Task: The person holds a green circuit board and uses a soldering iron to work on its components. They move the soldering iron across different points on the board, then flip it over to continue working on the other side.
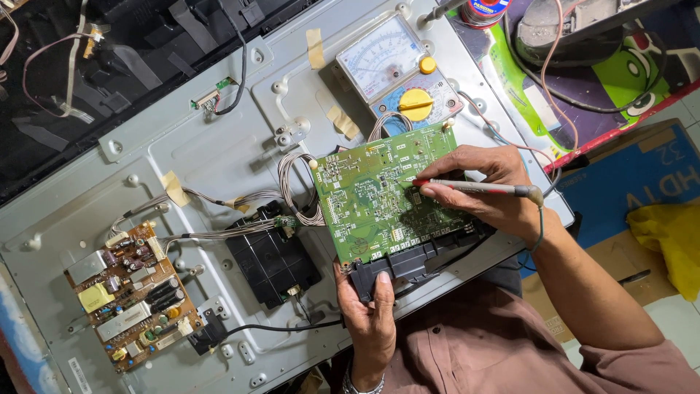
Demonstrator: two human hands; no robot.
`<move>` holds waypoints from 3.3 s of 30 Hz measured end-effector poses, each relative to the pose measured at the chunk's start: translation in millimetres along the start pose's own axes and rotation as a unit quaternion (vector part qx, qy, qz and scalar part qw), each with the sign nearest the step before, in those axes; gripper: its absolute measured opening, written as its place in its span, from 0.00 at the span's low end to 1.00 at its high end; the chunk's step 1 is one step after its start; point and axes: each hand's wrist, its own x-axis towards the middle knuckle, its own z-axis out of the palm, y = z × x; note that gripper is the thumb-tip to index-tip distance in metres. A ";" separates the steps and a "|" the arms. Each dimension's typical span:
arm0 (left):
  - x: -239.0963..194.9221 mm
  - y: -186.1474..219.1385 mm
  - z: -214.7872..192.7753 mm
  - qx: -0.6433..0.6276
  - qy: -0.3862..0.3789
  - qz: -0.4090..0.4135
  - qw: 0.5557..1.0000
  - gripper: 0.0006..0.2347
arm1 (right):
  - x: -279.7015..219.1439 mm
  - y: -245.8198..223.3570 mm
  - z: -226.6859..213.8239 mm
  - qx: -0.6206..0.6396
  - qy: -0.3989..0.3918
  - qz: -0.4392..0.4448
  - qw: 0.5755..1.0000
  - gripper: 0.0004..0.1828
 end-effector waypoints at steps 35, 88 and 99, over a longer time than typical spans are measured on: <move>-3.8 -13.0 -0.5 -0.017 0.018 -0.014 1.000 0.31 | -45.2 -3.5 40.3 -0.014 0.107 0.001 0.994 0.06; -1.2 -23.6 -3.3 -0.052 -0.013 0.000 0.999 0.31 | -54.7 -9.7 40.5 -0.110 0.068 -0.075 0.989 0.18; 0.2 -21.2 -3.4 -0.066 -0.030 0.008 0.997 0.35 | -42.1 -21.1 52.5 -0.140 -0.142 -0.174 0.964 0.29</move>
